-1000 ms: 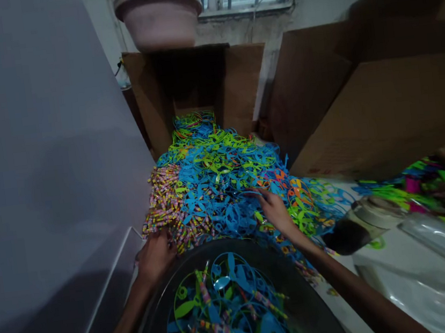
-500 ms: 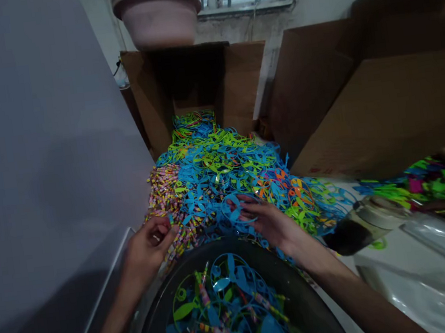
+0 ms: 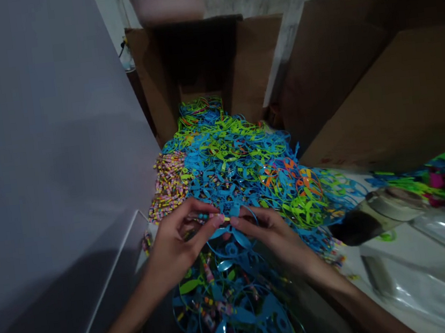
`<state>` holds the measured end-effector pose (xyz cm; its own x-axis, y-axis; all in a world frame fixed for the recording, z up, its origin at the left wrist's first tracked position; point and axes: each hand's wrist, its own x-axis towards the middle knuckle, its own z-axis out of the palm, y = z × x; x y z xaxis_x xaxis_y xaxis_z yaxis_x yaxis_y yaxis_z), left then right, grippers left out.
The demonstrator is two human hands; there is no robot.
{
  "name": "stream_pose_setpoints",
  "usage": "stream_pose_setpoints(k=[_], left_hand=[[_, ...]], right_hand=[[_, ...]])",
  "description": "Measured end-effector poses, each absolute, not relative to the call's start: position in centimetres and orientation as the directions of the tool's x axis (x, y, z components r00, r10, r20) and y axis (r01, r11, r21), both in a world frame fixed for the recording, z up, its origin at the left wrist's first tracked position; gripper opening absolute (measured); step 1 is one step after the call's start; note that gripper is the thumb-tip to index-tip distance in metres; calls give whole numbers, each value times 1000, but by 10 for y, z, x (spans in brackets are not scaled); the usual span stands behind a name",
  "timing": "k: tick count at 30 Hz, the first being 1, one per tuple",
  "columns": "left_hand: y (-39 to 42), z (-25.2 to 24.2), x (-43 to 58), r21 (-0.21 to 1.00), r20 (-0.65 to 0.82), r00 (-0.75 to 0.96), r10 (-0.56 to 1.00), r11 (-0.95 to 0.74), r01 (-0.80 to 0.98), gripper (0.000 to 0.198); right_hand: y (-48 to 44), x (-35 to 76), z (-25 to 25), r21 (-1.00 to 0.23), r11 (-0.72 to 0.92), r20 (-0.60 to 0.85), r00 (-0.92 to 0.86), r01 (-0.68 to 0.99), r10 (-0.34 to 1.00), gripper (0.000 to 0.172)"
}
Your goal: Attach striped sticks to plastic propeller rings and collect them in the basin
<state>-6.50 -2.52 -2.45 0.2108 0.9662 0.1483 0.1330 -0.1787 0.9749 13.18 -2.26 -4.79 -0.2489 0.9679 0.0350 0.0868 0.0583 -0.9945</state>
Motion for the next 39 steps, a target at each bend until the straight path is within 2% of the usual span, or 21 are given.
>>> stream_pose_setpoints(k=[5, 8, 10, 14, 20, 25, 34, 39], left_hand=[[-26, -22, -65, 975, 174, 160, 972, -193, 111, 21], [-25, -21, -68, 925, 283, 140, 949, -309, 222, 16], [-26, -20, -70, 901, 306, 197, 931, -350, 257, 14], [-29, -15, -73, 916, 251, 299, 921, -326, 235, 12], [-29, -12, -76, 930, 180, 350, 919, -275, 243, 13], [-27, -13, -80, 935, 173, 329, 928, -260, 243, 16], [-20, -7, -95, 886, 7, 603, 798, -285, 366, 19], [-20, -7, -97, 859, -65, 663, 746, -296, 418, 22]], right_hand=[[-26, 133, -51, -974, 163, 127, -215, 157, 968, 27], [-30, 133, -53, -965, 189, 125, -317, 179, 940, 19], [-32, 132, -54, -965, 183, 98, -385, 189, 918, 18], [-37, 132, -51, -956, 203, 111, -380, 210, 918, 17], [-37, 135, -43, -934, 267, 154, -406, 236, 901, 21], [-38, 136, -42, -896, 351, 216, -423, 273, 880, 24], [-43, 135, -43, -890, 348, 158, -516, 295, 842, 22], [-46, 136, -48, -857, 380, 160, -521, 349, 839, 22]])
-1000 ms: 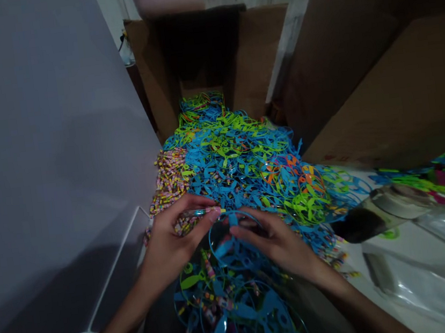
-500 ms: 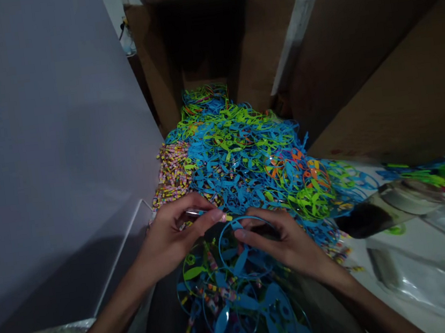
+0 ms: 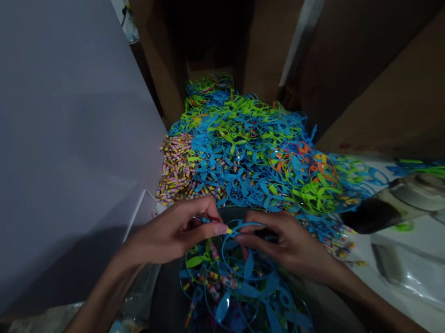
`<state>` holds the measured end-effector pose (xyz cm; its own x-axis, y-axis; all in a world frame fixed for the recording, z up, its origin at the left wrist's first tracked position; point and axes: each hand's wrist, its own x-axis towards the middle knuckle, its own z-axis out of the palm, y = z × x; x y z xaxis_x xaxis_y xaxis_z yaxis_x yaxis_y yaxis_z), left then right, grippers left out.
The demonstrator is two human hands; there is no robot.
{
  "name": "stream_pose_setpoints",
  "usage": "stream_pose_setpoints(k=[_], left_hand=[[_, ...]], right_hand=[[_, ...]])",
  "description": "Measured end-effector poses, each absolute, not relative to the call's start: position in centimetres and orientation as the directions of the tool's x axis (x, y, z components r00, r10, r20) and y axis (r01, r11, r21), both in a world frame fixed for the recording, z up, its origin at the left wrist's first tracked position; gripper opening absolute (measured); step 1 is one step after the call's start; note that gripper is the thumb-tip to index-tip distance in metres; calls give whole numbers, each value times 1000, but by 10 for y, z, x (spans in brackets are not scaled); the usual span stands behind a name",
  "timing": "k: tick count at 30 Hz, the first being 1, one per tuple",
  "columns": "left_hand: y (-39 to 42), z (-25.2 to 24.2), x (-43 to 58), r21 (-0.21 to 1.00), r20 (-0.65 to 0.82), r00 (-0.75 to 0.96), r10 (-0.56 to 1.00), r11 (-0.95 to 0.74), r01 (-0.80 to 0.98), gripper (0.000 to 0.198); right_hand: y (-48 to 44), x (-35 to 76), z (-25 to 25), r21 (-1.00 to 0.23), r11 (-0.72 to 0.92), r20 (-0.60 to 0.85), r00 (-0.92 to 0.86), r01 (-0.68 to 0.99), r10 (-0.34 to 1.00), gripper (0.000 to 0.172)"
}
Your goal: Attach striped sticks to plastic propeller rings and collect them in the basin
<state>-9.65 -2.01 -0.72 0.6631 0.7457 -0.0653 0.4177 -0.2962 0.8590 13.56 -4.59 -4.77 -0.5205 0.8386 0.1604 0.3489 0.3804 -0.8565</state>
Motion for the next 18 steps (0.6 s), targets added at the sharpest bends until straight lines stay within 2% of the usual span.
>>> stream_pose_setpoints(k=[8, 14, 18], left_hand=[[-24, -8, -94, 752, -46, 709, 704, -443, 488, 17], [-25, -16, -95, 789, -34, 715, 698, -420, 448, 15], [-18, -21, -102, 829, -8, 771, 636, -427, 361, 23]], right_hand=[[-50, 132, -56, -772, 468, 200, -535, 429, 821, 18], [-55, 131, -57, -767, 441, 149, -538, 467, 829, 21], [-48, 141, -42, -770, 447, 53, -653, 454, 755, 21]])
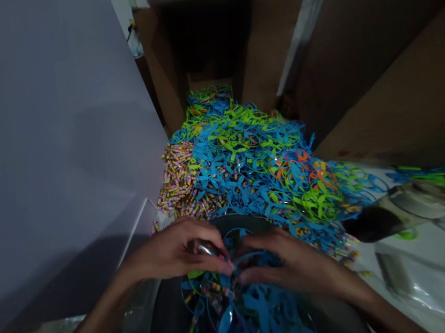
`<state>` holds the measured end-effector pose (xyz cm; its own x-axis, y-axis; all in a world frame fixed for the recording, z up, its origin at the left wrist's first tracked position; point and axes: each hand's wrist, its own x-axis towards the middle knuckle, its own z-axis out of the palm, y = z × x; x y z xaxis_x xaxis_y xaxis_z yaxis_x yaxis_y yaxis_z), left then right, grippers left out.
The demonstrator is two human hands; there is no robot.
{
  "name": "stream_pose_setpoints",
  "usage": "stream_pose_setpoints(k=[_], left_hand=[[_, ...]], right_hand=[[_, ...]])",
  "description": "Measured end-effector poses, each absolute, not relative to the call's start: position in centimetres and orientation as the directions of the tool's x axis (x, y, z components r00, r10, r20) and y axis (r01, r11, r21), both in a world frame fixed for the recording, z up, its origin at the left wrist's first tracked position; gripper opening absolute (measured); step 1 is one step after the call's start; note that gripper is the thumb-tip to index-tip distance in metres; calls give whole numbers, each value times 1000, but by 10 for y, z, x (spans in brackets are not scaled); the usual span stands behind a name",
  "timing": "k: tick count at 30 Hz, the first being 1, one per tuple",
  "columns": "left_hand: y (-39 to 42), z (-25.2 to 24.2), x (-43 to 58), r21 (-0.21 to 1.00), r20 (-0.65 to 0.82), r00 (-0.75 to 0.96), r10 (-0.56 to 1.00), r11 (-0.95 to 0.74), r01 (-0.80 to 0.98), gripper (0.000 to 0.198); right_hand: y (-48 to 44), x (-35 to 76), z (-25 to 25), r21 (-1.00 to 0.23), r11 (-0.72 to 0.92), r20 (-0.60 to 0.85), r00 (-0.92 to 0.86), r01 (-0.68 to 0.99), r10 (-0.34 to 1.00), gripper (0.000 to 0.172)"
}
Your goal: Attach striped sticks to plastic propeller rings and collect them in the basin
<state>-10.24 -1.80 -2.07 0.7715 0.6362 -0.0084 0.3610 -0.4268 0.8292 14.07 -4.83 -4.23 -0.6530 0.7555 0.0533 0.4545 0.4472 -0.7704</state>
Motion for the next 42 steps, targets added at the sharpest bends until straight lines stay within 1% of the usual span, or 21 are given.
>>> stream_pose_setpoints(k=[1, 3, 4, 5, 6, 8, 11, 14, 18, 20, 23, 25, 27, 29, 30, 33, 35, 36, 38, 39, 42], left_hand=[[-13, -26, -106, 833, 6, 756, 655, -422, 359, 27], [1, -42, -113, 771, 32, 588, 808, -395, 500, 39], [10, -54, -117, 680, 63, 415, 908, -343, 648, 41], [18, -68, -120, 546, 82, 237, 968, -243, 802, 37], [26, -82, -122, 497, 89, 162, 983, -185, 848, 31], [38, -110, -124, 454, 80, 106, 991, -131, 882, 29], [44, -141, -124, 442, 66, 69, 995, -91, 892, 36], [44, -153, -126, 493, 87, 35, 996, -74, 867, 28], [47, -146, -135, 640, 152, -3, 988, -97, 762, 14], [47, -136, -136, 721, 189, -25, 982, -122, 682, 16], [41, -112, -127, 815, 243, -55, 969, -173, 553, 28], [32, -93, -114, 896, 242, -57, 969, -200, 395, 31], [21, -74, -98, 977, 190, -30, 981, -186, 104, 30], [11, -61, -83, 984, 155, 25, 988, -152, -98, 30], [7, -56, -77, 980, 153, 57, 987, -143, -140, 31], [-2, -49, -68, 979, 183, 127, 975, -169, -113, 28], [-7, -46, -69, 980, 198, 118, 973, -199, -7, 29], [-10, -45, -70, 978, 197, 110, 974, -204, 49, 29], [-17, -42, -72, 974, 174, 116, 978, -188, 125, 29], [-20, -40, -72, 975, 156, 127, 980, -173, 138, 29], [-28, -37, -70, 981, 138, 152, 979, -157, 116, 27]], right_hand=[[-42, 145, -40, -775, 448, 52, -662, 445, 748, 22], [-21, 153, -43, -755, 454, 104, -597, 473, 795, 24], [-8, 158, -49, -729, 446, 145, -519, 519, 842, 24], [7, 161, -57, -688, 462, 197, -468, 560, 862, 21], [22, 163, -67, -633, 475, 225, -442, 611, 869, 17], [51, 165, -90, -575, 452, 252, -379, 682, 891, 14], [81, 161, -120, -586, 428, 253, -347, 688, 903, 17], [95, 155, -130, -664, 394, 261, -296, 636, 919, 22], [95, 155, -118, -827, 311, 257, -177, 468, 950, 34], [88, 156, -108, -904, 259, 235, -111, 340, 966, 39], [72, 153, -94, -971, 181, 178, -32, 159, 984, 42], [59, 146, -86, -994, 107, 106, -6, 27, 994, 42], [47, 137, -79, -982, -31, -29, -13, -188, 999, 41], [36, 127, -74, -899, -196, -177, -86, -391, 981, 40], [32, 122, -72, -858, -254, -222, -123, -447, 967, 38], [19, 114, -66, -850, -269, -244, -115, -453, 963, 44], [11, 114, -62, -896, -200, -195, -54, -396, 979, 46], [7, 116, -60, -924, -163, -157, -48, -347, 987, 41], [-1, 119, -56, -971, -95, -74, -102, -221, 992, 29], [-5, 121, -54, -985, -68, -44, -151, -157, 988, 27], [-16, 125, -51, -999, -37, -29, -254, -29, 967, 29]])
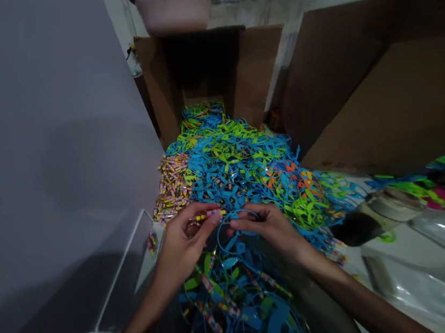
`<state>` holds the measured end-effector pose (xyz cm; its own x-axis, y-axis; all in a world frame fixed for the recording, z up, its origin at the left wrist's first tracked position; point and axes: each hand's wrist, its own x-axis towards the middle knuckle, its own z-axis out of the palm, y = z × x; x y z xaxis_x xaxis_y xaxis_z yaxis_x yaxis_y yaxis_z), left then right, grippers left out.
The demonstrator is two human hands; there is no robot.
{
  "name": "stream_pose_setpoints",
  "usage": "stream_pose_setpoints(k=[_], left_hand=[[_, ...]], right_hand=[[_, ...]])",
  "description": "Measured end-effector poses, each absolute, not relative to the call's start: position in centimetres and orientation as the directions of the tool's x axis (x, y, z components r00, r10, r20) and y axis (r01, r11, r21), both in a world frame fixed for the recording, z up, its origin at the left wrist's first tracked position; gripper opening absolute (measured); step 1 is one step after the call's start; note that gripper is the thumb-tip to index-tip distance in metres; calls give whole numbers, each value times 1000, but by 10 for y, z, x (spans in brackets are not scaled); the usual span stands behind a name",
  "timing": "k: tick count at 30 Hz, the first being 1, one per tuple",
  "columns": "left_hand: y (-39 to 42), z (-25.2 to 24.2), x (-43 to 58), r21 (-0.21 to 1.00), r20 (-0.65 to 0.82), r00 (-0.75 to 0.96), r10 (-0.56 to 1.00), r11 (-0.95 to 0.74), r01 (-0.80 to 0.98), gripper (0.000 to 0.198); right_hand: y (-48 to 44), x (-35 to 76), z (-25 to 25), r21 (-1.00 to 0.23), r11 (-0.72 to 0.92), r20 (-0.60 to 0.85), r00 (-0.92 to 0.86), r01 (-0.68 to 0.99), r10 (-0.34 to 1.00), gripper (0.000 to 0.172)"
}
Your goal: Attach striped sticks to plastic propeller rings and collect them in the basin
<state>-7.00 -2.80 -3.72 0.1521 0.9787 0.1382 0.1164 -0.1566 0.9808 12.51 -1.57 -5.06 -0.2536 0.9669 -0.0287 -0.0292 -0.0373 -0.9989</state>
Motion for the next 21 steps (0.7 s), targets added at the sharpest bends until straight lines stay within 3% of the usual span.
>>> stream_pose_setpoints(k=[5, 9, 14, 21], left_hand=[[-33, -33, -71, 965, 113, 272, 956, -171, 199, 25], [-35, -27, -74, 933, 86, 399, 913, -214, 289, 21], [-36, -25, -73, 937, 109, 384, 917, -224, 267, 21], [-31, -20, -82, 868, 7, 517, 856, -261, 421, 24]], right_hand=[[-27, 128, -47, -999, -29, -39, -328, 34, 944, 33], [-31, 133, -42, -982, 105, 36, -388, 160, 921, 30], [-33, 141, -41, -924, 259, 126, -417, 280, 900, 27], [-39, 143, -42, -871, 336, 155, -447, 359, 881, 15]])
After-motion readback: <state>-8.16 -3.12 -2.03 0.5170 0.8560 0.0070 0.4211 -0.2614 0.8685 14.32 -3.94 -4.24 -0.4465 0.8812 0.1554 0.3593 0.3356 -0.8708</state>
